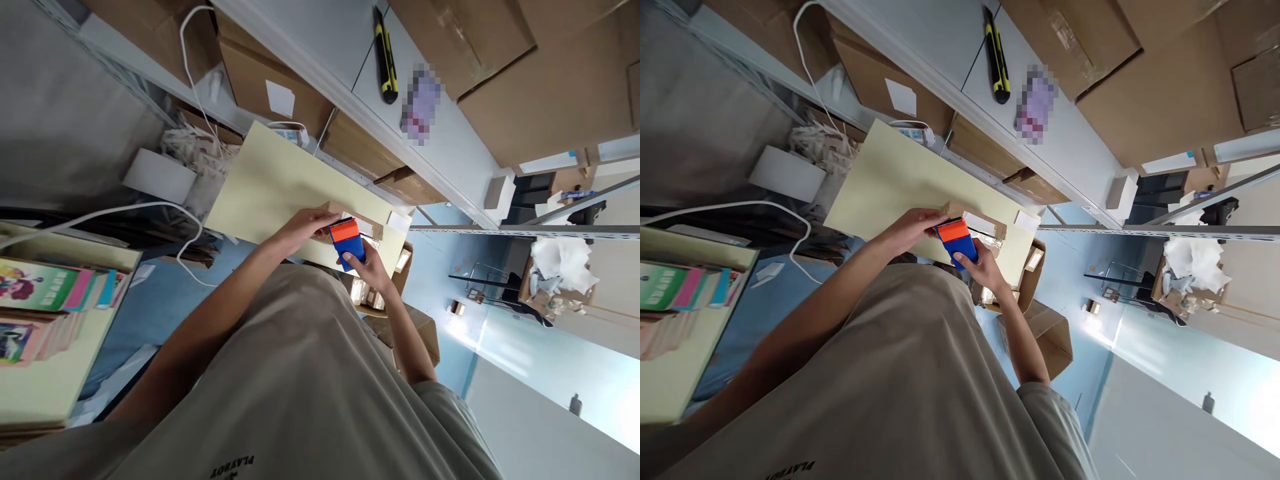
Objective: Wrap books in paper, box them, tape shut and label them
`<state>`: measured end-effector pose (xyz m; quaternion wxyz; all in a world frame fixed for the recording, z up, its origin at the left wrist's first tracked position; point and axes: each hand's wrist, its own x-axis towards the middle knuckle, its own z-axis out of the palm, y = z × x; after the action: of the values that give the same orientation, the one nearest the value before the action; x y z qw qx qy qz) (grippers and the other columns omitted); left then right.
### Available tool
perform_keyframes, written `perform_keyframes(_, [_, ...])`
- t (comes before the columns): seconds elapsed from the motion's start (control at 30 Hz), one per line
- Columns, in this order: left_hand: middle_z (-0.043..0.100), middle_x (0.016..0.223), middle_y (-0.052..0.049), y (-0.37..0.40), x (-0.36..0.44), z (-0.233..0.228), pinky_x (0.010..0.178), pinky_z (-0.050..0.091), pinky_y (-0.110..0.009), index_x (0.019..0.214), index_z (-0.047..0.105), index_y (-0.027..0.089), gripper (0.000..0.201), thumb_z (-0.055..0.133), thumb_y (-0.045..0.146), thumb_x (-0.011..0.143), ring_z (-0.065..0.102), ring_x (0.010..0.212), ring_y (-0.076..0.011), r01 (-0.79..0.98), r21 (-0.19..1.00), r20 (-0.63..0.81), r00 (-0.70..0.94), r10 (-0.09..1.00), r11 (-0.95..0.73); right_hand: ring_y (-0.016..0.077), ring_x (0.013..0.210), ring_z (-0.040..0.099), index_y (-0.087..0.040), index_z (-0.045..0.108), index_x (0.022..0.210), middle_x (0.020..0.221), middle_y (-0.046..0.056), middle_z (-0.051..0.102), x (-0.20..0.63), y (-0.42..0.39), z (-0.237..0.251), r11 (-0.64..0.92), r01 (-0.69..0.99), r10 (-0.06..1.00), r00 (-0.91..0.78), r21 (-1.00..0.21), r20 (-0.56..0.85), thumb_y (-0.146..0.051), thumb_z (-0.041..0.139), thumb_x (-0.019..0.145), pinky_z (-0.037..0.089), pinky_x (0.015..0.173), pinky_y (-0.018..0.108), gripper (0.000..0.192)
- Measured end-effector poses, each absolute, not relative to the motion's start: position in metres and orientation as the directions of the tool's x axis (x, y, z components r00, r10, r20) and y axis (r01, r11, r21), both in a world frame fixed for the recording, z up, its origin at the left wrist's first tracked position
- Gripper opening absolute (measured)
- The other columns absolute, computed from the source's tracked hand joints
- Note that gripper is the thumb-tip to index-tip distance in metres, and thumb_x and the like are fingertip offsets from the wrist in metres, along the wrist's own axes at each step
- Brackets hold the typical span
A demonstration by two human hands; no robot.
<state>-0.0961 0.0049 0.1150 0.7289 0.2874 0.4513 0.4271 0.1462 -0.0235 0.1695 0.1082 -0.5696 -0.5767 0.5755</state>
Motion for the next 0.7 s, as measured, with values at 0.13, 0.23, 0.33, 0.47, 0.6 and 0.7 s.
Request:
perform_keyframes(0.13, [0.079, 0.085, -0.006, 0.002, -0.103, 0.106, 0.070, 0.051, -0.031, 0.088, 0.083, 0.019, 0.066, 0.098, 0.080, 0.070, 0.070, 0.080, -0.0206, -0.355, 0.806, -0.423, 0.216, 0.880, 0.474, 0.0287, 0.096, 0.080, -0.022, 0.064, 0.121, 0.107, 0.010, 0.082, 0.140, -0.027, 0.177, -0.258, 0.641, 0.753, -0.336, -0.723, -0.566, -0.093, 0.074, 0.090, 0.067, 0.079, 0.039, 0.078])
perform_keyframes(0.23, [0.078, 0.082, -0.005, 0.001, -0.107, 0.094, 0.070, 0.052, -0.031, 0.086, 0.082, 0.018, 0.057, 0.096, 0.072, 0.075, 0.069, 0.077, -0.0196, -0.330, 0.828, -0.402, 0.213, 0.891, 0.453, 0.0290, 0.093, 0.080, -0.022, 0.066, 0.119, 0.102, 0.009, 0.081, 0.138, -0.025, 0.183, -0.263, 0.680, 0.723, -0.330, -0.684, -0.607, -0.095, 0.073, 0.090, 0.066, 0.075, 0.038, 0.079])
perform_keyframes(0.33, [0.080, 0.083, -0.005, -0.001, -0.101, 0.075, 0.072, 0.053, -0.031, 0.085, 0.082, 0.019, 0.047, 0.094, 0.063, 0.078, 0.070, 0.078, -0.0193, -0.311, 0.845, -0.406, 0.155, 0.901, 0.434, 0.0272, 0.083, 0.081, -0.023, 0.065, 0.113, 0.093, 0.007, 0.079, 0.137, -0.017, 0.187, -0.329, 0.682, 0.682, -0.306, -0.653, -0.664, -0.098, 0.071, 0.088, 0.064, 0.067, 0.035, 0.079])
perform_keyframes(0.47, [0.081, 0.083, -0.005, -0.008, -0.080, 0.052, 0.073, 0.054, -0.031, 0.082, 0.079, 0.019, 0.039, 0.093, 0.056, 0.079, 0.070, 0.078, -0.0193, -0.294, 0.863, -0.427, 0.014, 0.904, 0.411, 0.0229, 0.067, 0.078, -0.022, 0.066, 0.105, 0.082, 0.005, 0.079, 0.136, 0.006, 0.196, -0.397, 0.722, 0.590, -0.272, -0.567, -0.760, -0.098, 0.077, 0.083, 0.061, 0.060, 0.032, 0.079])
perform_keyframes(0.6, [0.081, 0.084, -0.005, -0.009, -0.068, 0.033, 0.073, 0.056, -0.031, 0.087, 0.078, 0.020, 0.036, 0.088, 0.054, 0.087, 0.070, 0.078, -0.0193, -0.295, 0.887, -0.406, -0.127, 0.905, 0.356, 0.0209, 0.064, 0.076, -0.021, 0.071, 0.094, 0.074, 0.005, 0.078, 0.138, 0.040, 0.223, -0.308, 0.836, 0.496, -0.266, -0.453, -0.827, -0.092, 0.080, 0.085, 0.060, 0.059, 0.031, 0.072])
perform_keyframes(0.7, [0.079, 0.084, -0.005, 0.002, -0.074, 0.009, 0.073, 0.056, -0.031, 0.091, 0.078, 0.020, 0.031, 0.085, 0.050, 0.091, 0.069, 0.076, -0.0188, -0.305, 0.887, -0.427, -0.259, 0.866, 0.346, 0.0197, 0.063, 0.075, -0.020, 0.073, 0.084, 0.073, 0.007, 0.077, 0.142, 0.065, 0.250, -0.219, 0.913, 0.451, -0.219, -0.345, -0.865, -0.089, 0.080, 0.089, 0.057, 0.059, 0.031, 0.070])
